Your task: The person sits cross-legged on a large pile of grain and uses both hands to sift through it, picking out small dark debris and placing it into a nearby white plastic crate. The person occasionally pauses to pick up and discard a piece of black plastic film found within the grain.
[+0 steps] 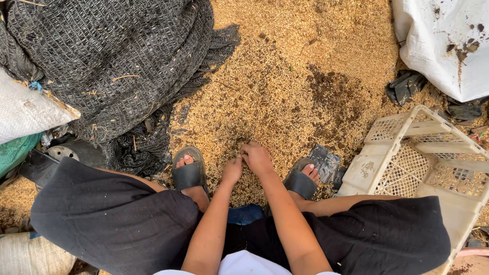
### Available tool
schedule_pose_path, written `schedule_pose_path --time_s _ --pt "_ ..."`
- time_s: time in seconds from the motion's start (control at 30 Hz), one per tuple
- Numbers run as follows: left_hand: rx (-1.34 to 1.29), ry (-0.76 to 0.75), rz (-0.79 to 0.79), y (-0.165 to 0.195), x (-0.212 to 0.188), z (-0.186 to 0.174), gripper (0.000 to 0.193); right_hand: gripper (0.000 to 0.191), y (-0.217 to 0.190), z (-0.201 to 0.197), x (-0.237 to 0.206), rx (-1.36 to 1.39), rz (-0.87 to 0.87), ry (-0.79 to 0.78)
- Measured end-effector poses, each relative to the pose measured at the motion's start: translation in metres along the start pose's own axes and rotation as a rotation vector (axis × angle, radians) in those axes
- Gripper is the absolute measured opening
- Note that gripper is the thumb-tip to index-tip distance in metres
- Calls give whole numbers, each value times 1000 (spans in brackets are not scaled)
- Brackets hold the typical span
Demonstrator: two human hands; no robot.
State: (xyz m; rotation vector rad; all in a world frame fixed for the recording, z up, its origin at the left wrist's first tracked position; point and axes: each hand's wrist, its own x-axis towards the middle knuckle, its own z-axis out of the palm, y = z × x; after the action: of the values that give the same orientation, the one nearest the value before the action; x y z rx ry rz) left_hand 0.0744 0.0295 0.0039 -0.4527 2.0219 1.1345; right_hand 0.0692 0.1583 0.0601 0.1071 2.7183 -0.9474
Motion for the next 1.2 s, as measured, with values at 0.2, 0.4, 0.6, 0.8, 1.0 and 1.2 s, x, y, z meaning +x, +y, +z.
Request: schedule_pose_path --time_s 0.2,0.4,0.6,0.8,1.0,1.2 --pt "-27 98 78 6 -20 2 42 14 16 4 14 -15 103 -150" --pt "94 340 24 9 -25 23 38 16 23 36 8 -156 221 -105" --pt "125 269 93 12 -23 12 39 11 26 32 -11 -71 -49 169" --pt "8 241 -26 35 -25 -23 51 26 30 29 -44 323 76 424" --pt "-70 412 398 24 -8 -15 58 43 28 41 -25 650 469 445" --pt "-258 420 261 20 1 -1 52 46 10 34 2 1123 757 256"
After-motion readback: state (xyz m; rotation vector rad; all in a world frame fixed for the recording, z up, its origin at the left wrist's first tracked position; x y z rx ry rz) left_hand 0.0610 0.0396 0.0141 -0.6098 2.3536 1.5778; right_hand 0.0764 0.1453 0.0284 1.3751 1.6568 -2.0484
